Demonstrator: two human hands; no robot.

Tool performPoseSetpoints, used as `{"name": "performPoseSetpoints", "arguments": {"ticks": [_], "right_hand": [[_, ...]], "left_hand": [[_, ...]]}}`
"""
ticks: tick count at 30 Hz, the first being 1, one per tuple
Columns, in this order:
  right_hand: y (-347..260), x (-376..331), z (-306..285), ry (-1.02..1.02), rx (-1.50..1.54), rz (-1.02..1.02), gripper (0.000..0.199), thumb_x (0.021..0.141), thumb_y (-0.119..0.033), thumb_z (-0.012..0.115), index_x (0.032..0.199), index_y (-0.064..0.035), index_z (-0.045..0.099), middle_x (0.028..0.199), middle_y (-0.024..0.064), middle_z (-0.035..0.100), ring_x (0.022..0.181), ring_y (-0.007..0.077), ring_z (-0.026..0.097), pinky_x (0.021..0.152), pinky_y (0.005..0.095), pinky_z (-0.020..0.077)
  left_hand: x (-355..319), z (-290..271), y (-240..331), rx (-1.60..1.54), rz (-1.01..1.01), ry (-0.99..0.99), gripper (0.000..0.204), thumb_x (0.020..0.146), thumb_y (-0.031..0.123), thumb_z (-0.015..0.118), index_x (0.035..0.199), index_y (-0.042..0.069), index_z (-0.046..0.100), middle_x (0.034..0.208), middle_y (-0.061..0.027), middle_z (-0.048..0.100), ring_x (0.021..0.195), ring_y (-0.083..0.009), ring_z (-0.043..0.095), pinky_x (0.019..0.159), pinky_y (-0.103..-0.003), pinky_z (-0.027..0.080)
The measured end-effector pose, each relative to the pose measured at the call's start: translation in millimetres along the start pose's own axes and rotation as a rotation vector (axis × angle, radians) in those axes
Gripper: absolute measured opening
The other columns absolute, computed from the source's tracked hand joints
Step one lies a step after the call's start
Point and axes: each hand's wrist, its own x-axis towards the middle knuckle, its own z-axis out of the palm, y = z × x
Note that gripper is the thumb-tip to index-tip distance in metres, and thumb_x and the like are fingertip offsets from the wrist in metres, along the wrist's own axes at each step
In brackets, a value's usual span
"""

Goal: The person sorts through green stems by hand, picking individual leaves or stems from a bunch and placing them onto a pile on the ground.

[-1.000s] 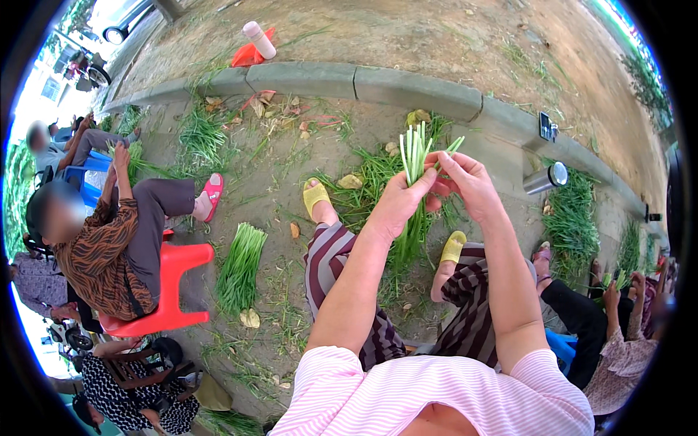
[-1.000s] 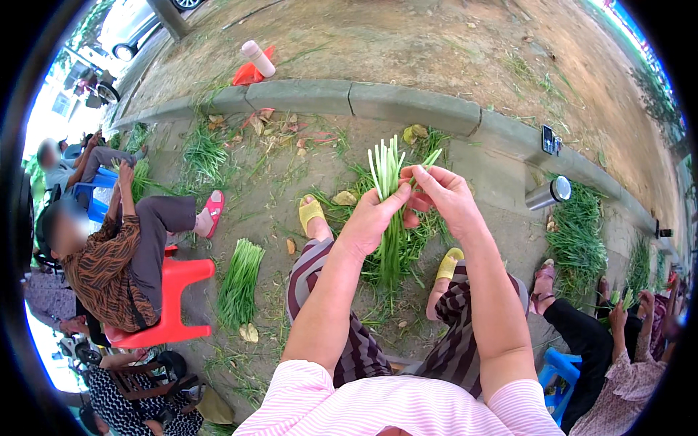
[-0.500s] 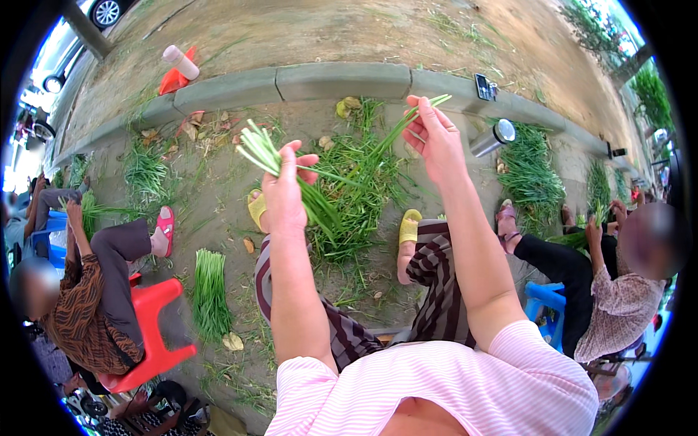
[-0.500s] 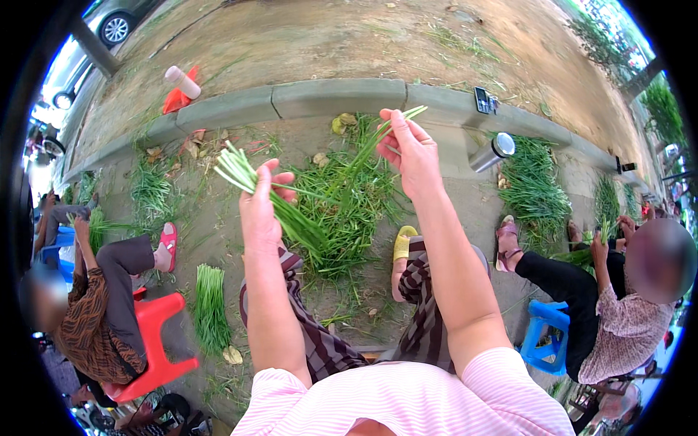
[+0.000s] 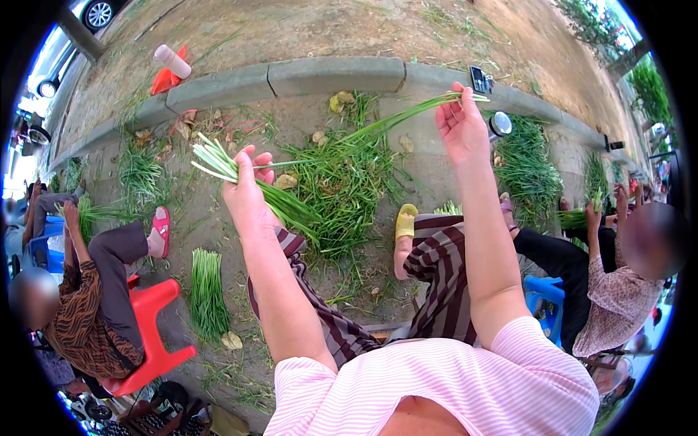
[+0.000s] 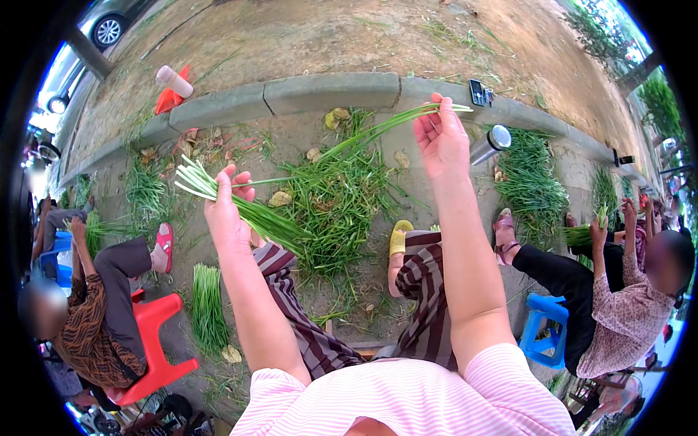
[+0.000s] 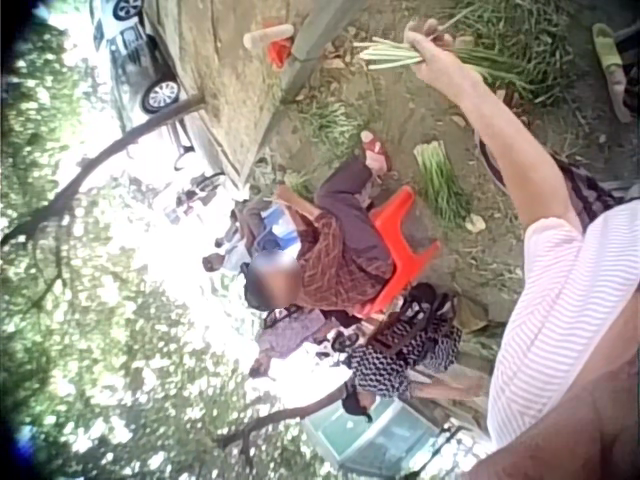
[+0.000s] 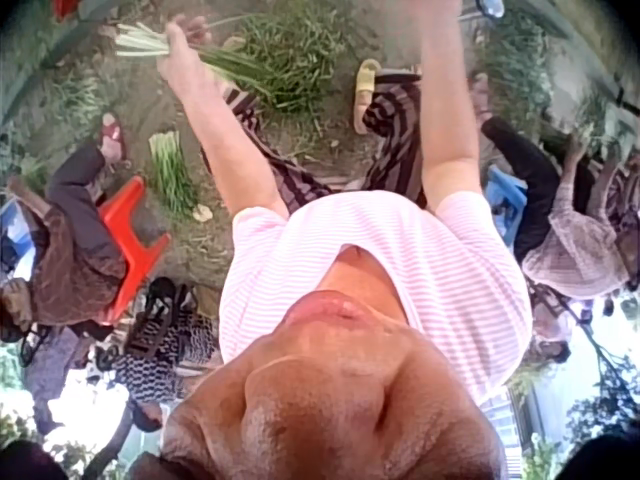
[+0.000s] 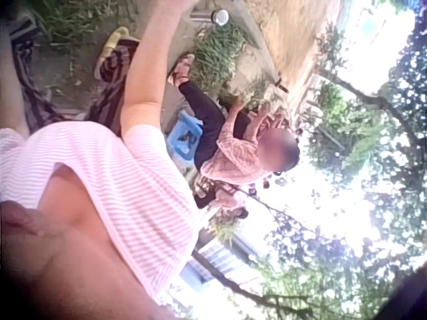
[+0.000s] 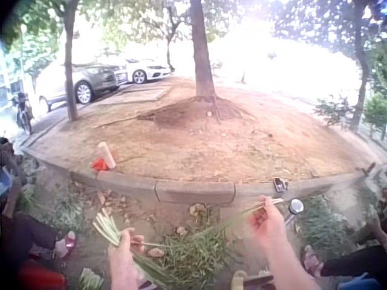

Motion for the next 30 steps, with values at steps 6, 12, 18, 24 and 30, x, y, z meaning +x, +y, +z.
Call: {"name": "performPoseSetpoints", "arguments": {"ticks": [6,12,18,24,30], "right_hand": [[-3,6,-4,0.03,0.044,-0.021,0.027,0.096,-0.036,0.059,0.111,-0.0139,0.065,0.092,-0.0026,0.061,0.08,0.0095,0.057,0.072,0.0257,0.0519],[0,11,-7,0.019,0.059,-0.012,0.027,0.097,-0.035,0.058,0.112,-0.0127,0.065,0.091,-0.002,0.061,0.079,0.0088,0.057,0.069,0.0254,0.0515],[1,9,-4,0.013,0.052,-0.005,0.027,0.098,-0.034,0.057,0.113,-0.013,0.064,0.092,-0.002,0.061,0.079,0.0087,0.056,0.069,0.0251,0.0509],[2,9,-3,0.009,0.068,0.012,0.028,0.098,-0.035,0.057,0.114,-0.0132,0.064,0.094,-0.0021,0.061,0.08,0.0082,0.056,0.071,0.0242,0.0505],[4,7,-3,-0.02,0.046,0.022,0.029,0.098,-0.035,0.056,0.115,-0.0128,0.064,0.093,-0.0026,0.061,0.08,0.0072,0.056,0.07,0.0234,0.0505]], "left_hand": [[0,-2,2,0.041,0.033,-0.03,0.026,0.099,0.026,0.056,0.111,0.004,0.061,0.078,-0.0041,0.062,0.064,-0.0112,0.058,0.063,-0.029,0.054],[-11,13,2,0.119,-0.054,-0.038,0.021,0.096,0.022,0.061,0.105,0.004,0.064,0.072,0.0007,0.055,0.056,-0.0047,0.047,0.049,-0.022,0.046],[-10,13,-15,0.238,-0.106,-0.151,0.022,0.086,0.014,0.071,0.106,0.003,0.067,0.088,-0.0032,0.065,0.056,-0.0052,0.052,0.046,-0.021,0.047],[-18,17,-21,0.423,-0.165,-0.266,0.032,0.085,0.014,0.07,0.114,0.004,0.064,0.097,-0.0052,0.065,0.069,-0.0075,0.059,0.049,-0.021,0.05],[-21,23,-25,0.476,-0.18,-0.352,0.031,0.085,0.013,0.07,0.115,0.005,0.065,0.102,-0.0056,0.067,0.078,-0.0103,0.063,0.052,-0.023,0.051]]}}
